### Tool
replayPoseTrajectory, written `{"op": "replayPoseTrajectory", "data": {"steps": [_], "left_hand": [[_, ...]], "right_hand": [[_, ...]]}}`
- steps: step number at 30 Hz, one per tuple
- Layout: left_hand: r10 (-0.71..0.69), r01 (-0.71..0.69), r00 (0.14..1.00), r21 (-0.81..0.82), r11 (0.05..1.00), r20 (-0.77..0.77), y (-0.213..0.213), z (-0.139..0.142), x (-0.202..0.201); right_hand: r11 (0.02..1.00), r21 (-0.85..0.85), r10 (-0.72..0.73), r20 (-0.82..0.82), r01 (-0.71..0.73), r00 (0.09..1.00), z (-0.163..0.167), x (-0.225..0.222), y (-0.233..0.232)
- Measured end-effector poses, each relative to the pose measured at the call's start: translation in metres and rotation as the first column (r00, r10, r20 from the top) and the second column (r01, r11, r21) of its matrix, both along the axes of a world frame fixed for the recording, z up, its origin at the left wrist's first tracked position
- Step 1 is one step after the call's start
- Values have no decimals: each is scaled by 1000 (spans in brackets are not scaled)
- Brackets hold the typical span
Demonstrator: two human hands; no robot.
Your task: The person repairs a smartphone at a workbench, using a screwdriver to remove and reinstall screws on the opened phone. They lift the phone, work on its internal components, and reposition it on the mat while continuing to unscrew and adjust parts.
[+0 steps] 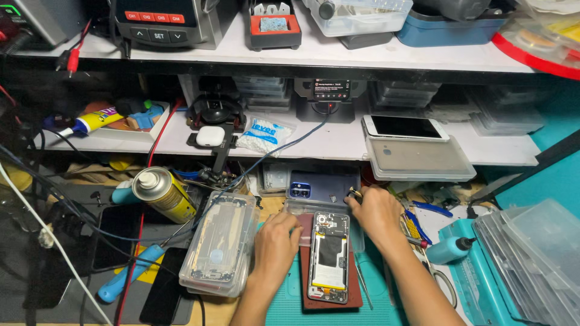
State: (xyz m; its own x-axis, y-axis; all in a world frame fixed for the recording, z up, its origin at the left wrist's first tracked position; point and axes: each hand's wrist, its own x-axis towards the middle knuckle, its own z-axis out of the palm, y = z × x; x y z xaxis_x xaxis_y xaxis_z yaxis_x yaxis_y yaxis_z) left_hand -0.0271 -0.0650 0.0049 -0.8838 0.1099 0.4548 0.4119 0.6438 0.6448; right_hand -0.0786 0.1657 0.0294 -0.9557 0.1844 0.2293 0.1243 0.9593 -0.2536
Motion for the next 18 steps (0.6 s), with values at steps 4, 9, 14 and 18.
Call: {"op": "replayPoseTrajectory", "data": {"steps": [4, 9, 14, 18], "left_hand": [[1, -6, 999, -86, 996, -48, 3, -7, -8], [-30, 15, 995, -156, 988, -93, 12, -15, -13], [-44, 36, 998, -193, 980, -33, 17, -15, -16], [-39, 26, 993, -114, 993, -111, 17, -10, -11]], "right_hand": [[1000, 7, -23, 96, 23, 995, -2, -5, -2], [997, -70, -38, 61, 42, 997, -6, -11, -3], [976, -212, -41, 48, 51, 998, -15, -17, 4], [941, -337, 22, -29, -31, 999, -19, -15, 7]]}}
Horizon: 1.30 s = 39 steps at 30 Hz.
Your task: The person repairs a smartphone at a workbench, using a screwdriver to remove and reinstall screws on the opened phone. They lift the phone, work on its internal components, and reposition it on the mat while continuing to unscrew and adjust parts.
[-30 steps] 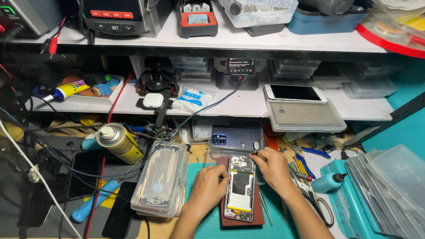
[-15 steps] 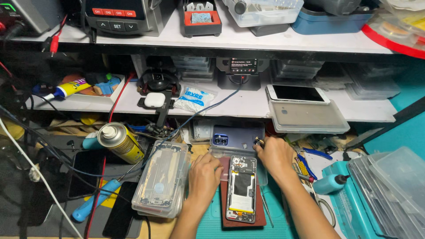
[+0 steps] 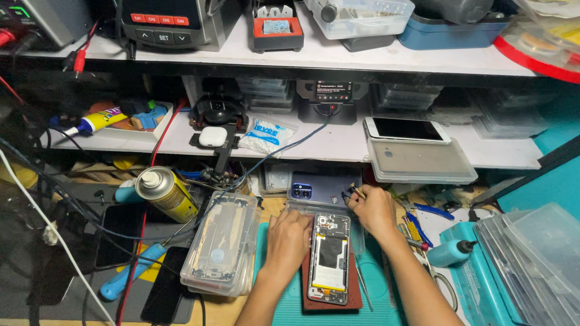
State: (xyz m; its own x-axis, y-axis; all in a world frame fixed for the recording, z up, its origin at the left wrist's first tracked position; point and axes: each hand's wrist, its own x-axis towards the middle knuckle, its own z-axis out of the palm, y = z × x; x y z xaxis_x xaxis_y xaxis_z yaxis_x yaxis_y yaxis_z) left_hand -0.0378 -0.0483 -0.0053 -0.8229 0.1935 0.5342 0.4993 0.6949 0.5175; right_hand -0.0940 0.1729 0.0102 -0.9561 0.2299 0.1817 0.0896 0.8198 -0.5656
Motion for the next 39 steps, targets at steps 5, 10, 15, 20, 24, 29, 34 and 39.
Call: {"op": "replayPoseTrajectory", "data": {"steps": [5, 10, 15, 20, 24, 29, 34, 39], "left_hand": [[22, -10, 998, 231, 973, -52, -3, 12, 13], [-138, -15, 962, 553, 833, 234, 7, 20, 21], [-443, 26, 849, 815, 579, 288, 28, 13, 24], [-619, 26, 767, 956, 292, 168, 36, -6, 26], [-576, 11, 794, 943, 331, 193, 30, -15, 27], [-610, 33, 771, 945, 324, 183, 21, -13, 30], [-720, -76, 665, 977, 199, 199, 18, -19, 32], [-644, -23, 736, 959, 284, 208, 18, -29, 31]], "right_hand": [[992, -115, 44, -125, -59, 991, 8, 19, 0], [956, -170, 171, -338, -239, 925, 16, 50, -5], [788, -521, 225, -253, -329, 941, 12, 78, -13], [710, -595, 275, -258, -377, 926, 7, 97, -16], [656, -673, 274, -209, -341, 939, 1, 99, -15], [633, -710, 300, -144, -309, 943, -12, 95, -7], [497, -830, 335, -87, -255, 938, -21, 93, -4], [470, -844, 379, -73, -260, 923, -14, 95, -5]]}}
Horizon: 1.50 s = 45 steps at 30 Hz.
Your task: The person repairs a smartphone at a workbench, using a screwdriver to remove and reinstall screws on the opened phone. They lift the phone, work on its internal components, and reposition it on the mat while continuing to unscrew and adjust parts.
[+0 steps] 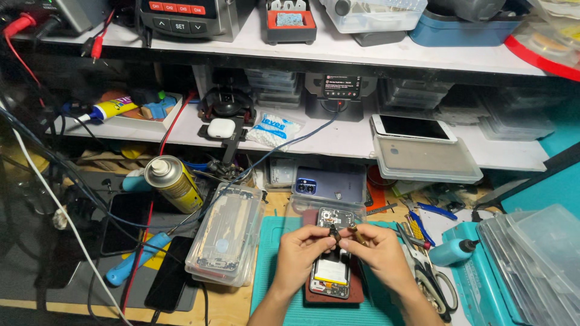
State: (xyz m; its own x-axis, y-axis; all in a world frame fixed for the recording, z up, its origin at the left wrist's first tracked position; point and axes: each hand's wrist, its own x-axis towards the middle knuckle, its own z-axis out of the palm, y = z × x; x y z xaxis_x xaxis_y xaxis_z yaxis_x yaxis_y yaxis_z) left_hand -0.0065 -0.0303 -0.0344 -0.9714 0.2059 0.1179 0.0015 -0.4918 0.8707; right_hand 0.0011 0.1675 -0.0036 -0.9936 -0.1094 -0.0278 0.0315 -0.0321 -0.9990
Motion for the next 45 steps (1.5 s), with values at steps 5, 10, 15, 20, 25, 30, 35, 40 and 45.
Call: {"op": "replayPoseTrajectory", "data": {"steps": [5, 10, 15, 20, 25, 30, 35, 40, 45], "left_hand": [[55, -62, 996, -102, 993, -68, -3, 4, 5], [132, -149, 989, -398, 905, -69, -15, 20, 11], [211, -292, 956, -611, 736, -203, -29, 22, 25], [126, -91, 989, -371, 924, 72, -29, 6, 31], [17, -7, 999, -198, 980, 52, -13, 4, 38], [79, -73, 997, -241, 968, 14, -7, 16, 38], [121, -155, 987, -396, 905, -109, -11, 25, 36], [28, -44, 999, -409, 911, -45, -16, 28, 34], [19, -59, 995, -397, 916, -103, -18, 27, 34]], "right_hand": [[998, 58, 19, -36, -17, 999, -3, 0, 1], [995, 94, -10, -48, 15, 999, -13, 0, 8], [995, 103, 2, 1, -2, 1000, -3, 3, 11], [941, 329, 122, -124, -75, 985, 15, 16, -3], [930, 365, 93, -113, -46, 989, 27, 19, -19], [902, 431, 124, -228, -14, 966, 26, 23, -25], [912, 411, 56, -100, -10, 993, 20, 21, -18], [950, 312, 62, -104, -27, 993, 18, 17, -16], [935, 349, 122, -174, -54, 977, 24, 18, -17]]}}
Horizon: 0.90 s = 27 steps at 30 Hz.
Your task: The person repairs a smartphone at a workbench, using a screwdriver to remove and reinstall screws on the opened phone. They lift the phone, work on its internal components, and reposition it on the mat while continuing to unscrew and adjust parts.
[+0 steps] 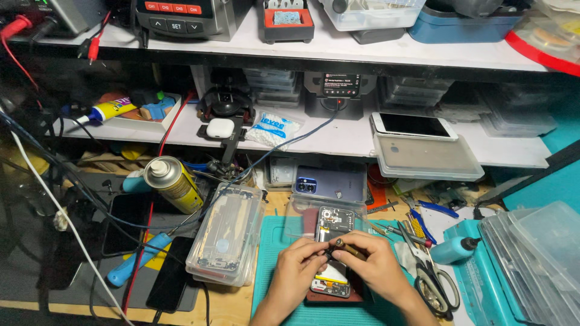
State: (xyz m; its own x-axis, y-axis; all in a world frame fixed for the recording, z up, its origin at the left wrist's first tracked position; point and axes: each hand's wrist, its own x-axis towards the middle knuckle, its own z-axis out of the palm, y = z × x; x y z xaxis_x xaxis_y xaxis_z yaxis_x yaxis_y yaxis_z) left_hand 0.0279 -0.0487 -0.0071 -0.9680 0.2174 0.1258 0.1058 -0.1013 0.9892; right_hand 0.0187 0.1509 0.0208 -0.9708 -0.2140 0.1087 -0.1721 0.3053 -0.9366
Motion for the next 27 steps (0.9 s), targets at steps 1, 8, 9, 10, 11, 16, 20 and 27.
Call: {"op": "replayPoseTrajectory", "data": {"steps": [1, 8, 9, 10, 11, 16, 20, 27], "left_hand": [[13, -16, 999, -67, 998, -41, -2, 0, 1], [83, -98, 992, -167, 981, -94, -2, 7, 4], [49, -89, 983, -225, 970, -175, -4, 8, 6], [9, -83, 968, -283, 956, -251, -8, 8, 10], [-35, -82, 945, -339, 937, -324, -11, 9, 13], [-318, -62, 777, -570, 820, -542, -14, 6, 21], [-376, -74, 724, -608, 791, -578, -14, 4, 19], [-425, -156, 681, -686, 711, -596, -10, -5, 20]], "right_hand": [[1000, 14, 19, -34, -19, 999, 1, 0, 0], [985, 170, -35, 18, 31, 999, -7, -2, 8], [991, 105, -91, 53, 85, 994, -11, -3, 10], [989, 41, -144, 93, 141, 985, -15, -5, 12], [980, -20, -195, 135, 199, 972, -19, -7, 15], [974, -57, -213, 120, 221, 970, -36, -14, 30], [979, -54, -190, 127, 198, 974, -43, -17, 30], [977, -96, -172, 160, 189, 972, -47, -16, 24]]}}
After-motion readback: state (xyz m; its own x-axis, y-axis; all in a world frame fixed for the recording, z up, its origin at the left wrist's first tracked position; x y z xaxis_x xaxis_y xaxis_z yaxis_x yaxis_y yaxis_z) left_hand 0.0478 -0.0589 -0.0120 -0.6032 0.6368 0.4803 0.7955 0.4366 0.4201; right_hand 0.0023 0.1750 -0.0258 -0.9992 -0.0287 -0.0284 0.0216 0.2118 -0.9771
